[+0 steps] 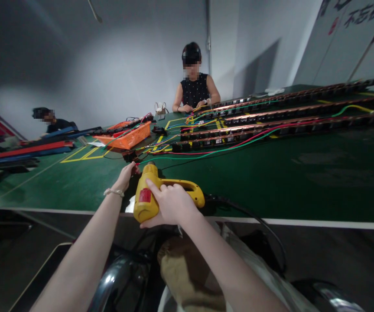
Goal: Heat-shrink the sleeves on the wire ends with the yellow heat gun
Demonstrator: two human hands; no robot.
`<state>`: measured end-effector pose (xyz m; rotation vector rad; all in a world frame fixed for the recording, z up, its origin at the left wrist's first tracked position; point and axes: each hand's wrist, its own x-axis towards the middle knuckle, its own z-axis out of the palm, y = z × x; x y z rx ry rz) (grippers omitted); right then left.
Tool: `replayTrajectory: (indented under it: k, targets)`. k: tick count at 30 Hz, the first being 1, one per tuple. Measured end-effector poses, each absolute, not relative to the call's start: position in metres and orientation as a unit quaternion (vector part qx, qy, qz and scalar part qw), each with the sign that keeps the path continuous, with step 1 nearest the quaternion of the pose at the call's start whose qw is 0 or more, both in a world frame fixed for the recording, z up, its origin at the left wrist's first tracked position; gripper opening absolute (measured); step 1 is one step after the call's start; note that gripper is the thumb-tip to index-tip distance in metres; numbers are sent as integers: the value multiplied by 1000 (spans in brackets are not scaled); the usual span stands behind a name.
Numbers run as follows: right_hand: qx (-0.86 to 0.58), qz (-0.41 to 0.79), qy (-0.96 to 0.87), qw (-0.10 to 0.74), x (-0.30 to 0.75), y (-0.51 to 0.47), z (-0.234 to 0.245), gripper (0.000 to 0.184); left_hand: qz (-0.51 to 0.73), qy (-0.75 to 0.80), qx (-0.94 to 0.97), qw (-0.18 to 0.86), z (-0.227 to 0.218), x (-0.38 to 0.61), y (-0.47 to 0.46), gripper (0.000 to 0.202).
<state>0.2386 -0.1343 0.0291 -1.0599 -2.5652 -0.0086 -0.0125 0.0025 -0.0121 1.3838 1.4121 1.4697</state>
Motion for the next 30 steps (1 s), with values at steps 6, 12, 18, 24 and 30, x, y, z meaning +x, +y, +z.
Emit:
replayTrajectory:
  k: [6,12,18,24,30]
  targets:
    - [-392,-6,-903,176,262,-134,30,115,554,566,544,278,-12,-11,-1,39]
    - [-429,-9,-886,173,292,-140,33,113,568,575,541,234,-14,-13,0,38]
    - [-453,-27,-872,185,320,-143,31,112,552,609,545,168,-15,-16,0,37]
    - [-479,-42,-858,183,328,-145,29,109,524,637,553,121,-17,-16,3,39]
    - [-495,-57,-847,185,313,-147,28,106,514,655,546,92,-17,-16,4,39]
